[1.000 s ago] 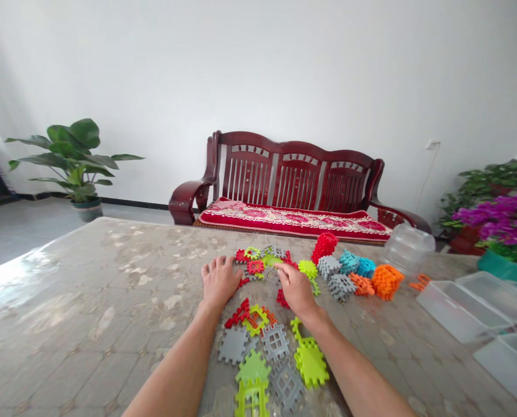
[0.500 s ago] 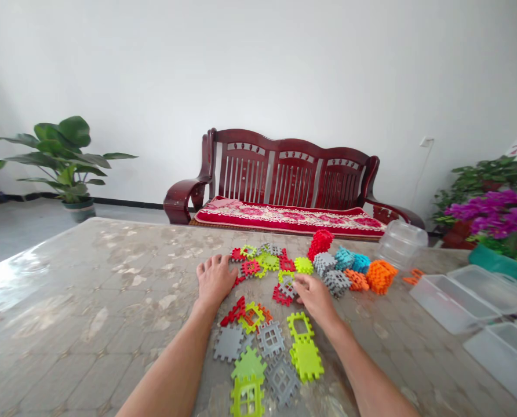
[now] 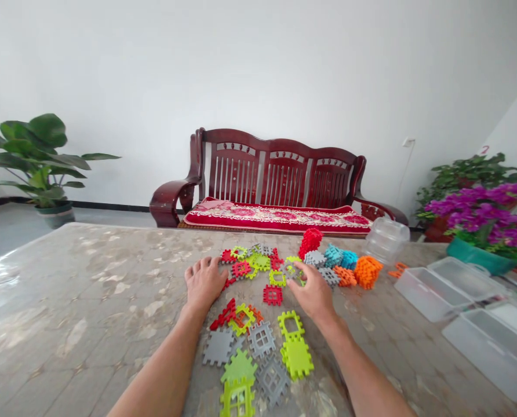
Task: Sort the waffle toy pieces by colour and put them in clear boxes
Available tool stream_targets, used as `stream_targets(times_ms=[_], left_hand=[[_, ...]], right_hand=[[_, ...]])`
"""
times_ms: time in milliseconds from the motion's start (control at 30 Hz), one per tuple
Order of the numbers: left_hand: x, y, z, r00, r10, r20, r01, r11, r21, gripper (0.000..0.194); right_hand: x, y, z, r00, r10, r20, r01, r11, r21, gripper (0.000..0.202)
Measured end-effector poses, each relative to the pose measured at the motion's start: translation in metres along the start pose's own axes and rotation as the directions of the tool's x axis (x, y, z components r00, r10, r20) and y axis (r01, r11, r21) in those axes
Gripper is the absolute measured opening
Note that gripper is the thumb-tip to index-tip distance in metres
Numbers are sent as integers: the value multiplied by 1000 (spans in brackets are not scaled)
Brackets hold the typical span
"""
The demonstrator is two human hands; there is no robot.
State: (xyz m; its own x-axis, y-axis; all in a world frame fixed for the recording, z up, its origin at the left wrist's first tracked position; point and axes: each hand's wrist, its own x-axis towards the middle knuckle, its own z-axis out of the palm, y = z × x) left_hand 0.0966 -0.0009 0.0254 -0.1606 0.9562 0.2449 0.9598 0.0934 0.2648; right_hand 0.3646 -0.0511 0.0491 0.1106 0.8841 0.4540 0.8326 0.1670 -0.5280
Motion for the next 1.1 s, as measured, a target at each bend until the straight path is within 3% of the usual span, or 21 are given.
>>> stream_targets(times_ms=[100, 167, 333, 533, 667, 733, 833, 900, 967, 1033, 1100], left_hand=[[-1, 1, -1, 1000, 2, -5, -2, 1000, 0, 47], [-1, 1, -1, 1000, 1, -6, -1, 1000, -3, 47], [0, -1, 2, 1000, -1, -8, 1, 1000, -16, 47], [1, -2, 4, 1000, 5, -19, -5, 1000, -13, 47], [1, -1, 3, 1000, 5, -21, -6, 1000, -9, 46], [0, -1, 3, 1000, 7, -26, -7, 1000, -10, 47], [1, -3, 3, 1000, 1, -21, -1, 1000, -27, 46], [1, -5, 3, 1000, -12, -10, 11, 998, -56, 45], [1, -6, 3, 1000, -20, -6, 20, 996, -91, 43], [1, -8, 2, 1000, -26, -6, 25, 992, -128, 43], [1, -8, 2, 999, -34, -7, 33, 986, -161, 42]], right_hand=[[10, 26, -19, 980, 26, -199, -44, 995, -87, 47], [13, 46, -30, 963, 86, -257, -123, 984, -132, 47], [12, 78, -45, 940, 182, -287, -238, 956, -173, 46], [10, 82, -47, 953, 175, -246, -237, 939, -249, 43], [9, 69, -46, 957, 83, -276, -154, 957, -244, 41], [6, 52, -40, 968, -18, -251, -22, 987, -156, 36], [-6, 12, -25, 962, -273, -5, 272, 959, 76, 33], [-19, -18, -17, 865, -455, 210, 415, 886, 207, 46], [-34, -44, -14, 713, -591, 376, 507, 806, 306, 65], [-50, -60, -14, 561, -675, 480, 571, 735, 365, 80], [-64, -65, -16, 450, -714, 536, 618, 682, 391, 86]])
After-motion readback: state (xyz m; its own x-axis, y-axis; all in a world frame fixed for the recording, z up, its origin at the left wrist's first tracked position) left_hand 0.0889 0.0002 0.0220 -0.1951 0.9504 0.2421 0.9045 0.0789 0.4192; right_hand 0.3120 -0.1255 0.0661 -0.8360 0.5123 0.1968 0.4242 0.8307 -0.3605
